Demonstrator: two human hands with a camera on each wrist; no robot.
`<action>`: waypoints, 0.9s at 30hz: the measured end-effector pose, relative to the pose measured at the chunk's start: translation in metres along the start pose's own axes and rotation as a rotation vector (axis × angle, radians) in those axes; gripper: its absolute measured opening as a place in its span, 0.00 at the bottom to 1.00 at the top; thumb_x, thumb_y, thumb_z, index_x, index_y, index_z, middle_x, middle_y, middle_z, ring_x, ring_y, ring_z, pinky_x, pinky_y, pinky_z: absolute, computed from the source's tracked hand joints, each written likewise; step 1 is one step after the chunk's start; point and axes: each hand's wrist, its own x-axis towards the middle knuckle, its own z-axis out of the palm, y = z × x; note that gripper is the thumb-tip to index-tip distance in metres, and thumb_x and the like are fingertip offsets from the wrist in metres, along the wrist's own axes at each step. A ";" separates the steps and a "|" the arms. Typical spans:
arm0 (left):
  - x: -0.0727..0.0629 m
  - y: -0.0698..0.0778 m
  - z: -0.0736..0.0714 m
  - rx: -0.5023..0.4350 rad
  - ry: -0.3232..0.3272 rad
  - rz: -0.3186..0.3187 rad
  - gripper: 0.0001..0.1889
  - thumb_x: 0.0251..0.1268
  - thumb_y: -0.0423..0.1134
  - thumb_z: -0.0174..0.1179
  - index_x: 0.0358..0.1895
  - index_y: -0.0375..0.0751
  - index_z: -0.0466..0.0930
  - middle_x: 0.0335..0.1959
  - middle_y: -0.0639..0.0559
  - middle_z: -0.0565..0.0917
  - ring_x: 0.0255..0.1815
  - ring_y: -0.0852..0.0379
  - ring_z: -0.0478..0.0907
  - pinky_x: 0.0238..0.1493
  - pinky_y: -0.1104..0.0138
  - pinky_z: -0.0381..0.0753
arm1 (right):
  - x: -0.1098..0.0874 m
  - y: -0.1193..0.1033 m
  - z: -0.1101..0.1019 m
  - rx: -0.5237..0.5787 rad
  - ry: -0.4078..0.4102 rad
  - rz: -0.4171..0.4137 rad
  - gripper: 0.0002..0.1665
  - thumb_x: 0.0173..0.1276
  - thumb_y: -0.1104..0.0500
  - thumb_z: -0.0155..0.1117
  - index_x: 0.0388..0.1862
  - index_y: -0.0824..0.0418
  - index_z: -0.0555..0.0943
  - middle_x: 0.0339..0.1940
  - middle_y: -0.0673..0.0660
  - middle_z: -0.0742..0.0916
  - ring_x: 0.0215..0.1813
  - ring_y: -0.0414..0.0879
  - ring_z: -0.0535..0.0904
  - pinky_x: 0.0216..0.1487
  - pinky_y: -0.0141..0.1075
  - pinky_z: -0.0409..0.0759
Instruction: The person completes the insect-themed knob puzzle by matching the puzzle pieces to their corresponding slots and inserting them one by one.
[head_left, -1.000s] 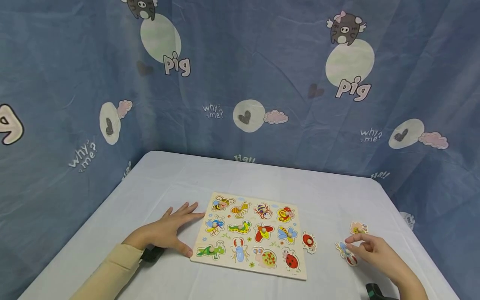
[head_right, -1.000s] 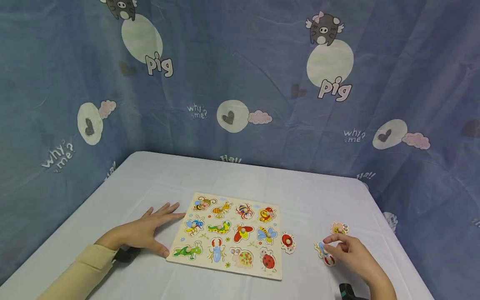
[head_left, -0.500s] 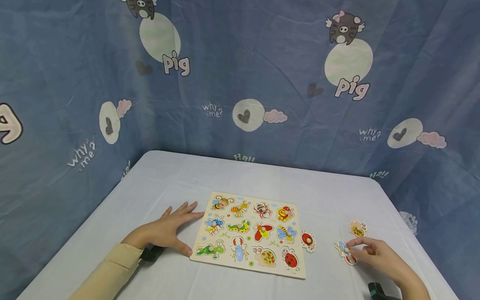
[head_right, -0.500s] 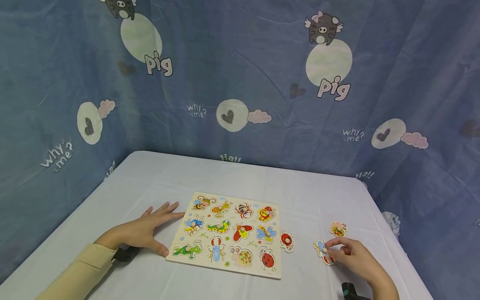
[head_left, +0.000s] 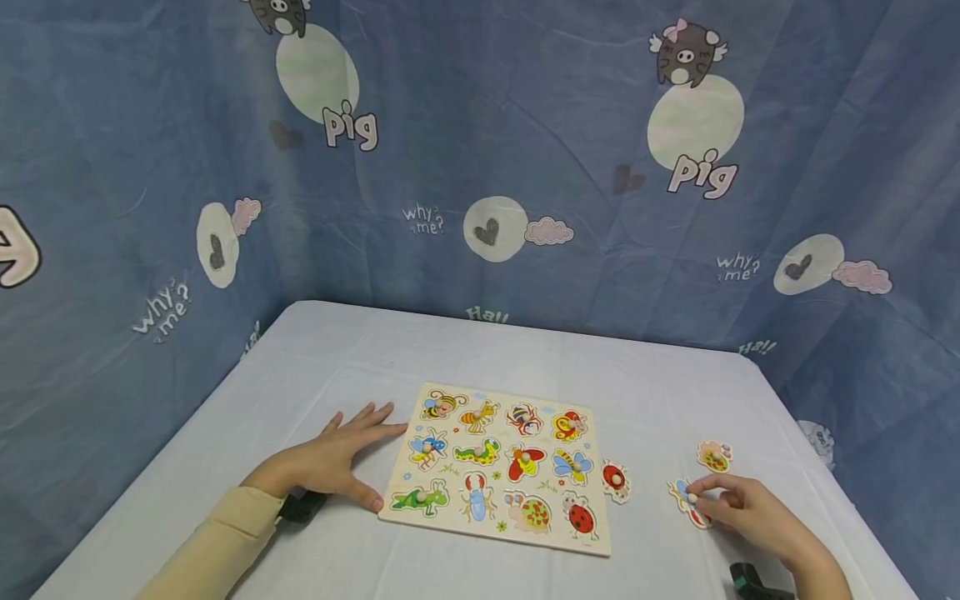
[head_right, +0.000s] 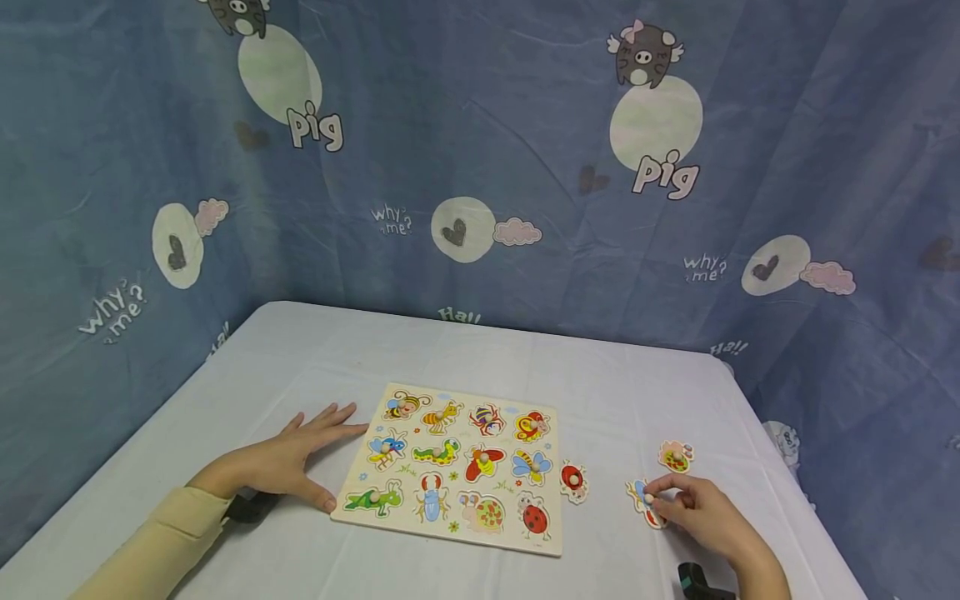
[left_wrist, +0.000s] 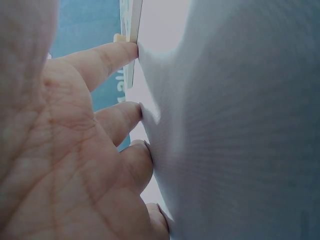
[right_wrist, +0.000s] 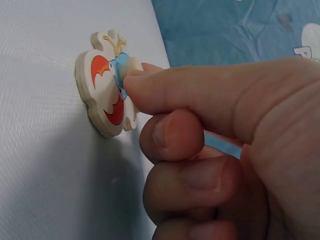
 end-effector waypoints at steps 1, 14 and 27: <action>0.000 0.000 0.000 0.000 0.000 0.001 0.62 0.42 0.63 0.86 0.84 0.52 0.65 0.90 0.37 0.49 0.90 0.26 0.37 0.79 0.21 0.30 | 0.000 0.000 0.000 -0.003 -0.002 -0.006 0.18 0.79 0.61 0.65 0.59 0.73 0.84 0.17 0.42 0.68 0.20 0.32 0.62 0.21 0.33 0.65; 0.000 -0.001 0.001 -0.007 -0.003 0.004 0.61 0.43 0.63 0.85 0.84 0.53 0.65 0.90 0.37 0.49 0.90 0.26 0.37 0.79 0.21 0.30 | 0.004 -0.001 0.004 -0.006 0.001 -0.052 0.15 0.80 0.63 0.64 0.56 0.73 0.84 0.19 0.42 0.70 0.22 0.33 0.64 0.23 0.34 0.67; 0.000 0.001 -0.001 -0.017 -0.010 -0.004 0.62 0.43 0.63 0.86 0.84 0.52 0.65 0.90 0.37 0.49 0.90 0.26 0.37 0.79 0.22 0.30 | 0.004 -0.009 0.007 -0.054 0.067 0.010 0.14 0.77 0.61 0.68 0.52 0.71 0.82 0.20 0.43 0.72 0.22 0.33 0.63 0.24 0.31 0.65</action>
